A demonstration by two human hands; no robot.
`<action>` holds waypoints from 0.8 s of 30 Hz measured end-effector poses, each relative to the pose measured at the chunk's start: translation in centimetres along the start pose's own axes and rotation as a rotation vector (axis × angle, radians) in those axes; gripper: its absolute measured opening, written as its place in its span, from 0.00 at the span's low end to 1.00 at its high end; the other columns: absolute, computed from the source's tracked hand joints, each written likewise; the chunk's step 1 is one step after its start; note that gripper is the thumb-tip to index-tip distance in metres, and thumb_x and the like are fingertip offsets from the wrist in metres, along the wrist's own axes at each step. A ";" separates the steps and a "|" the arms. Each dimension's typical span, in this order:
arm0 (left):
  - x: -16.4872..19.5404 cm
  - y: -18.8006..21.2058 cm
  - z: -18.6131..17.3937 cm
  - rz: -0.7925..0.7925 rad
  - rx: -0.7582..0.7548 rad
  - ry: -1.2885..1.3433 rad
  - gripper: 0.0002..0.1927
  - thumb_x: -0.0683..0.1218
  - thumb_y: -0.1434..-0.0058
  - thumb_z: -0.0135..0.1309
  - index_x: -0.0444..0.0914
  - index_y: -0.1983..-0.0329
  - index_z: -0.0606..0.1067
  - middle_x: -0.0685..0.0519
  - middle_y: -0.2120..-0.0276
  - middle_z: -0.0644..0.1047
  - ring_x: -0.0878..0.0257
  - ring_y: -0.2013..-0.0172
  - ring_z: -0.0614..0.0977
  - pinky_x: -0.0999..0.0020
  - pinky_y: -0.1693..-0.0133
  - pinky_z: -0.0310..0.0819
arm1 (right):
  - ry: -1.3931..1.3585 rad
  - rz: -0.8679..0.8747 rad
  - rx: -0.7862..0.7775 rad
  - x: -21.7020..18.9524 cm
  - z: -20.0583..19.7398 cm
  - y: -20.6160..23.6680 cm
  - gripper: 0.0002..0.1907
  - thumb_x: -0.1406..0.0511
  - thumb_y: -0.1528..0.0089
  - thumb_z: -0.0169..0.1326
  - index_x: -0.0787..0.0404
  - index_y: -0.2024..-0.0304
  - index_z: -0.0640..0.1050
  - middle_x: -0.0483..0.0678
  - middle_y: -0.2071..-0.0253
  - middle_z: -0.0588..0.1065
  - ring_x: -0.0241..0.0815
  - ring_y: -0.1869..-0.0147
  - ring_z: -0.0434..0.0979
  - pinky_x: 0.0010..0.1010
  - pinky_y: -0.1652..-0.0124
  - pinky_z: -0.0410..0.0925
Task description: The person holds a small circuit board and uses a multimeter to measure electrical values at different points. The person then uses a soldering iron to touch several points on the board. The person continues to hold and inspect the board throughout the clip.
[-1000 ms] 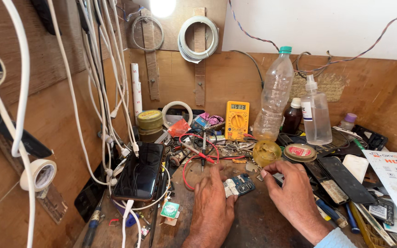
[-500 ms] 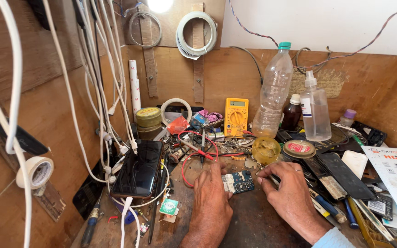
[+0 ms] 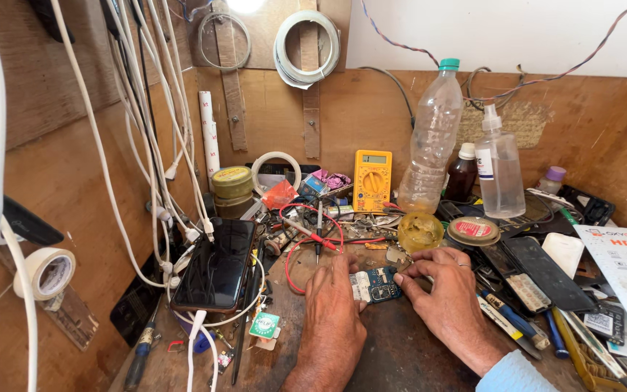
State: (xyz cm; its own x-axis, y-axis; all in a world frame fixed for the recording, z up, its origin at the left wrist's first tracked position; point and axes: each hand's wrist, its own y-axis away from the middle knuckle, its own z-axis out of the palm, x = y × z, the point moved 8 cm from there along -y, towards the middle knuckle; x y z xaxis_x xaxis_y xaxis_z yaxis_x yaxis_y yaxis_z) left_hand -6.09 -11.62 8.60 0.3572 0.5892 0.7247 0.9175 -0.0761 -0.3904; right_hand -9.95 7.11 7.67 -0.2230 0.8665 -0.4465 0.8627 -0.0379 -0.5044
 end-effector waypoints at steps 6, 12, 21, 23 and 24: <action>-0.1 0.0 0.3 -0.007 -0.005 -0.007 0.35 0.30 0.50 0.60 0.38 0.39 0.64 0.44 0.50 0.73 0.47 0.43 0.72 0.51 0.41 0.62 | -0.027 -0.025 0.002 0.5 0.2 -0.1 0.08 0.63 0.47 0.66 0.62 0.71 0.87 0.47 0.53 0.80 0.50 0.38 0.68 0.41 0.41 0.63; 0.1 0.0 0.2 0.010 0.009 -0.002 0.36 0.29 0.51 0.60 0.37 0.39 0.64 0.43 0.50 0.73 0.46 0.43 0.71 0.51 0.42 0.62 | -0.051 -0.032 -0.002 0.7 0.3 -0.3 0.08 0.63 0.48 0.67 0.62 0.71 0.87 0.46 0.54 0.81 0.49 0.38 0.69 0.41 0.41 0.63; 0.1 -0.1 0.4 -0.039 -0.037 -0.006 0.34 0.29 0.50 0.59 0.38 0.40 0.64 0.44 0.50 0.73 0.48 0.43 0.71 0.52 0.41 0.62 | -0.076 0.022 -0.038 1.2 0.5 -0.3 0.08 0.63 0.47 0.66 0.62 0.71 0.87 0.45 0.54 0.82 0.46 0.38 0.70 0.39 0.41 0.64; 0.0 0.1 0.3 -0.054 -0.031 0.005 0.36 0.29 0.50 0.59 0.39 0.38 0.64 0.44 0.50 0.73 0.48 0.42 0.71 0.52 0.41 0.62 | -0.082 0.011 -0.027 1.1 0.4 -0.3 0.07 0.64 0.47 0.65 0.62 0.72 0.88 0.44 0.54 0.82 0.46 0.38 0.70 0.40 0.40 0.63; 0.1 0.1 0.1 -0.039 -0.024 0.005 0.35 0.29 0.50 0.59 0.39 0.39 0.64 0.44 0.50 0.73 0.48 0.43 0.71 0.51 0.41 0.62 | -0.077 0.028 -0.025 1.3 0.3 -0.3 0.08 0.63 0.47 0.65 0.62 0.71 0.87 0.45 0.53 0.82 0.46 0.38 0.70 0.40 0.40 0.63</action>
State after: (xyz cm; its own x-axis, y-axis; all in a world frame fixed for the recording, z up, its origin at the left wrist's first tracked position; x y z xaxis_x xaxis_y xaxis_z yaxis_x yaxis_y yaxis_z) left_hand -5.99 -11.42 8.60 0.3221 0.5879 0.7420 0.9346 -0.0727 -0.3482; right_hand -10.59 8.11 7.01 -0.2321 0.8245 -0.5161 0.8798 -0.0483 -0.4729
